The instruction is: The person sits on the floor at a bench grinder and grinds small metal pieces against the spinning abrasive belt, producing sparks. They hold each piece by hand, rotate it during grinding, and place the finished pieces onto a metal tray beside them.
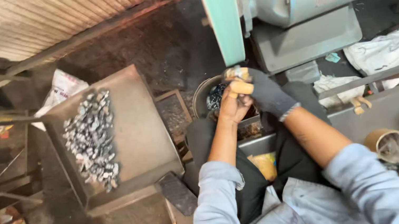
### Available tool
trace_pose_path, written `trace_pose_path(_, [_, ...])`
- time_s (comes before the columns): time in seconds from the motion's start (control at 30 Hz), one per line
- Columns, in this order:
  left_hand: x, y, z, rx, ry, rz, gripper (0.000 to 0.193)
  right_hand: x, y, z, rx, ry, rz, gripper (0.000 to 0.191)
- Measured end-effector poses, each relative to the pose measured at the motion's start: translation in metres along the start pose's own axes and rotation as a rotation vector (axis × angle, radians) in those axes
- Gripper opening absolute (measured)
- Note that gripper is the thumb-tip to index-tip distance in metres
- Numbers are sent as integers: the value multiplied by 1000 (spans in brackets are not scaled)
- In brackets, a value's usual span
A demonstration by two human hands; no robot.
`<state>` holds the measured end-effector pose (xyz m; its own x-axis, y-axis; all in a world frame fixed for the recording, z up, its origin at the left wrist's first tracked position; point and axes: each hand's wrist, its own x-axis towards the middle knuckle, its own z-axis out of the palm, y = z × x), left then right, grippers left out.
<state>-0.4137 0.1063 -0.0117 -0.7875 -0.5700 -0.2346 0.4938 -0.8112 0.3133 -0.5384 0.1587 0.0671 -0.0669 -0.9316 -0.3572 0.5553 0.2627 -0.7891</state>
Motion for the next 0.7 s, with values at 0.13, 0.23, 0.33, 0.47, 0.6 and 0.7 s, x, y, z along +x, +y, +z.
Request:
trace_pose_path(0.13, [41, -4, 0, -130, 371, -30, 16, 47, 3, -2, -95, 201, 126, 27])
trace_pose_path(0.23, [39, -2, -3, -89, 427, 37, 15, 49, -10, 2, -142, 326, 242, 37])
trace_pose_path(0.33, [2, 22, 12, 427, 129, 121, 18, 5, -36, 3, -219, -115, 34, 48])
trace_pose_path(0.47, [-43, 64, 40, 1279, -27, 29, 18, -42, -55, 6, -919, -148, -724, 59])
trace_pose_path(0.6, [-51, 56, 63, 1720, 11, 302, 23, -42, -37, 10, -1283, 105, -897, 46])
trace_pose_path(0.7, [-56, 16, 66, 1409, 350, 559, 45, -36, -17, 2, -514, 168, -334, 36])
